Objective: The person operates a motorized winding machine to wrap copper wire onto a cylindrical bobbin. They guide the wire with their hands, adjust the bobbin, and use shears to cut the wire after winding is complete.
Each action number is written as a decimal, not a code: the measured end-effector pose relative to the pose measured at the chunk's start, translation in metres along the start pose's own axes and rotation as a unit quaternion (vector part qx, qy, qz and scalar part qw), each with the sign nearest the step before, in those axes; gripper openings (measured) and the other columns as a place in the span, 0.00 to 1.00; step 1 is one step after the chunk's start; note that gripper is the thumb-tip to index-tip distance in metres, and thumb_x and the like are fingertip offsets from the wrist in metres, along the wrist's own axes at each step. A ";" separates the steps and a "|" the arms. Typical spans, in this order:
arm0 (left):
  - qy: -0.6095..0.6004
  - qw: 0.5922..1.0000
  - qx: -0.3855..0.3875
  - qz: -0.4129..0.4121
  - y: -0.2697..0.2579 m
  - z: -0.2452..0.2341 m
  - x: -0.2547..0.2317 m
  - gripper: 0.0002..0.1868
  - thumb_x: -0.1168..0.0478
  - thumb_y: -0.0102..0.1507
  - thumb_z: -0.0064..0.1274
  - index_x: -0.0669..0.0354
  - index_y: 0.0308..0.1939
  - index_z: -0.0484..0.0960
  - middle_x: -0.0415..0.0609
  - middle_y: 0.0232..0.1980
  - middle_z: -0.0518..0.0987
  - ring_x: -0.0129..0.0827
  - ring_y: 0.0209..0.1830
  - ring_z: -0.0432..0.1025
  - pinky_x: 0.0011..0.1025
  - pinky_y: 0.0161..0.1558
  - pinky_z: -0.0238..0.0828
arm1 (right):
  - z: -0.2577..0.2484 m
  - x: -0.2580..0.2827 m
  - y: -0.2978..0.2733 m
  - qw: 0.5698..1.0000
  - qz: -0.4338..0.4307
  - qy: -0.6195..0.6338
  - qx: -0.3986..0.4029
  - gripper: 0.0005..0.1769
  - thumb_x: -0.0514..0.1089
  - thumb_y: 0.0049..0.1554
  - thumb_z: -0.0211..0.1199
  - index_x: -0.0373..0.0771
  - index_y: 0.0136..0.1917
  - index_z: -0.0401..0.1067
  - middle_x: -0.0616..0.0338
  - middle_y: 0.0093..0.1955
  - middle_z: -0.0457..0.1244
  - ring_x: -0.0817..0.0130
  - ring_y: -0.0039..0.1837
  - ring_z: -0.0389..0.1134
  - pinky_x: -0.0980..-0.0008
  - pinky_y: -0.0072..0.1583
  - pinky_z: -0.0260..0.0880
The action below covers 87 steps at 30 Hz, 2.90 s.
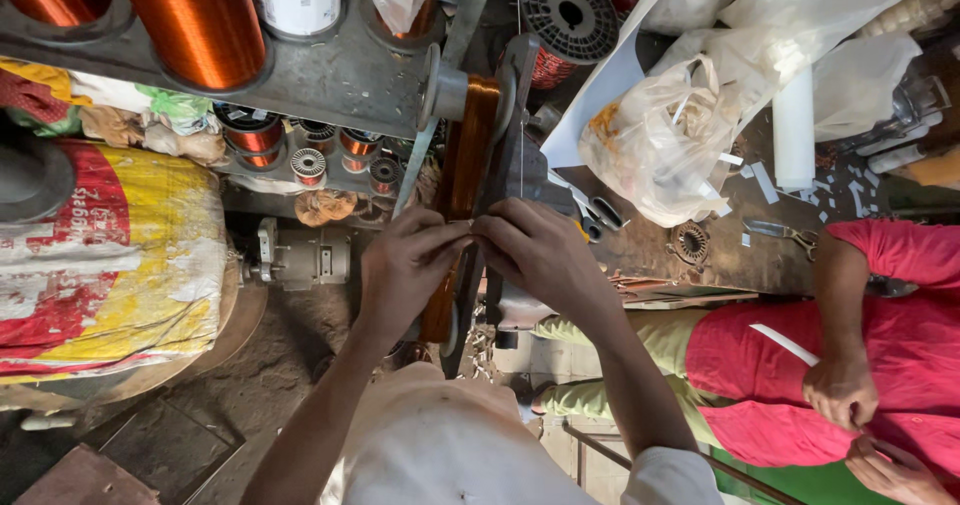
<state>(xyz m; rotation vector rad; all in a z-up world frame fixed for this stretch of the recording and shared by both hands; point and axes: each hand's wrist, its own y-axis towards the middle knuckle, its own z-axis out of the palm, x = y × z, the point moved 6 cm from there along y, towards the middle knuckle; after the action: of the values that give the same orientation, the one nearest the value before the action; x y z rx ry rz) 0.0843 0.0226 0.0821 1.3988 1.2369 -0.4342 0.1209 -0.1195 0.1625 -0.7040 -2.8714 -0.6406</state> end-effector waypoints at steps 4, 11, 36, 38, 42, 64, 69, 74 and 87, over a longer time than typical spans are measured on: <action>-0.052 0.997 -0.012 -0.047 -0.002 0.005 0.011 0.11 0.65 0.56 0.71 0.58 0.41 0.89 0.44 0.38 0.79 0.28 0.33 0.74 0.26 0.35 0.71 | 0.002 -0.006 -0.004 0.999 0.015 0.032 -0.025 0.16 0.40 0.55 0.70 0.38 0.56 0.73 0.52 0.56 0.64 0.53 0.57 0.68 0.59 0.56 0.70; -0.143 0.989 -0.021 -0.019 -0.010 0.007 0.031 0.11 0.69 0.56 0.70 0.60 0.41 0.85 0.44 0.42 0.78 0.26 0.41 0.73 0.26 0.42 0.72 | 0.022 -0.023 -0.001 0.993 0.063 0.097 -0.011 0.14 0.38 0.51 0.73 0.41 0.51 0.78 0.56 0.51 0.64 0.57 0.55 0.65 0.62 0.56 0.68; -0.239 0.946 0.006 -0.219 -0.016 -0.006 0.031 0.11 0.67 0.66 0.57 0.61 0.52 0.85 0.48 0.47 0.86 0.25 0.30 0.74 0.26 0.30 0.74 | 0.005 0.000 -0.006 0.998 0.067 -0.015 -0.007 0.15 0.40 0.58 0.67 0.38 0.58 0.74 0.54 0.53 0.62 0.56 0.56 0.67 0.59 0.54 0.70; -0.151 0.986 -0.029 -0.066 -0.011 -0.002 0.006 0.11 0.67 0.67 0.59 0.62 0.54 0.84 0.51 0.52 0.85 0.29 0.44 0.79 0.27 0.44 0.79 | 0.003 0.000 -0.007 0.997 0.076 -0.018 -0.001 0.15 0.40 0.58 0.67 0.37 0.58 0.73 0.54 0.54 0.62 0.55 0.56 0.67 0.59 0.55 0.70; -0.013 0.999 -0.031 0.025 -0.007 0.006 -0.017 0.14 0.69 0.63 0.61 0.64 0.53 0.85 0.55 0.55 0.84 0.35 0.53 0.81 0.28 0.53 0.79 | 0.001 -0.002 -0.010 0.994 0.105 0.027 0.010 0.12 0.39 0.59 0.66 0.36 0.56 0.72 0.53 0.54 0.62 0.53 0.55 0.68 0.58 0.54 0.70; 0.228 0.972 -0.049 0.027 -0.022 -0.011 -0.004 0.11 0.70 0.62 0.61 0.61 0.49 0.85 0.51 0.52 0.85 0.40 0.43 0.81 0.34 0.44 0.78 | 0.029 -0.017 -0.003 0.992 0.115 0.017 -0.045 0.11 0.41 0.52 0.75 0.44 0.49 0.81 0.62 0.41 0.68 0.60 0.42 0.66 0.62 0.45 0.67; 0.096 0.990 -0.095 0.030 -0.019 -0.012 0.014 0.10 0.68 0.67 0.59 0.57 0.52 0.84 0.49 0.55 0.83 0.37 0.50 0.81 0.30 0.50 0.77 | 0.027 -0.011 -0.004 0.992 0.111 0.006 -0.065 0.12 0.42 0.52 0.74 0.43 0.52 0.81 0.62 0.37 0.65 0.61 0.40 0.64 0.63 0.44 0.65; -0.095 0.995 -0.023 -0.027 -0.019 0.002 0.020 0.10 0.72 0.65 0.55 0.63 0.50 0.80 0.54 0.54 0.78 0.40 0.50 0.78 0.33 0.46 0.78 | 0.017 -0.001 -0.005 0.995 0.040 -0.024 -0.086 0.16 0.38 0.53 0.69 0.40 0.56 0.78 0.60 0.43 0.65 0.61 0.45 0.62 0.63 0.47 0.65; -0.056 0.995 -0.021 -0.077 -0.023 -0.001 0.002 0.07 0.71 0.65 0.57 0.62 0.47 0.80 0.51 0.48 0.79 0.40 0.44 0.79 0.31 0.43 0.76 | 0.022 0.007 -0.007 0.994 0.050 -0.046 -0.086 0.13 0.36 0.58 0.65 0.32 0.57 0.75 0.54 0.41 0.61 0.56 0.45 0.62 0.60 0.47 0.63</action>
<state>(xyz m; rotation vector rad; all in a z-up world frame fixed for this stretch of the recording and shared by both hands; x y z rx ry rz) 0.0653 0.0193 0.0691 1.2320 1.2599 -0.5811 0.1114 -0.1135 0.1417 -0.9192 -2.8649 -0.8720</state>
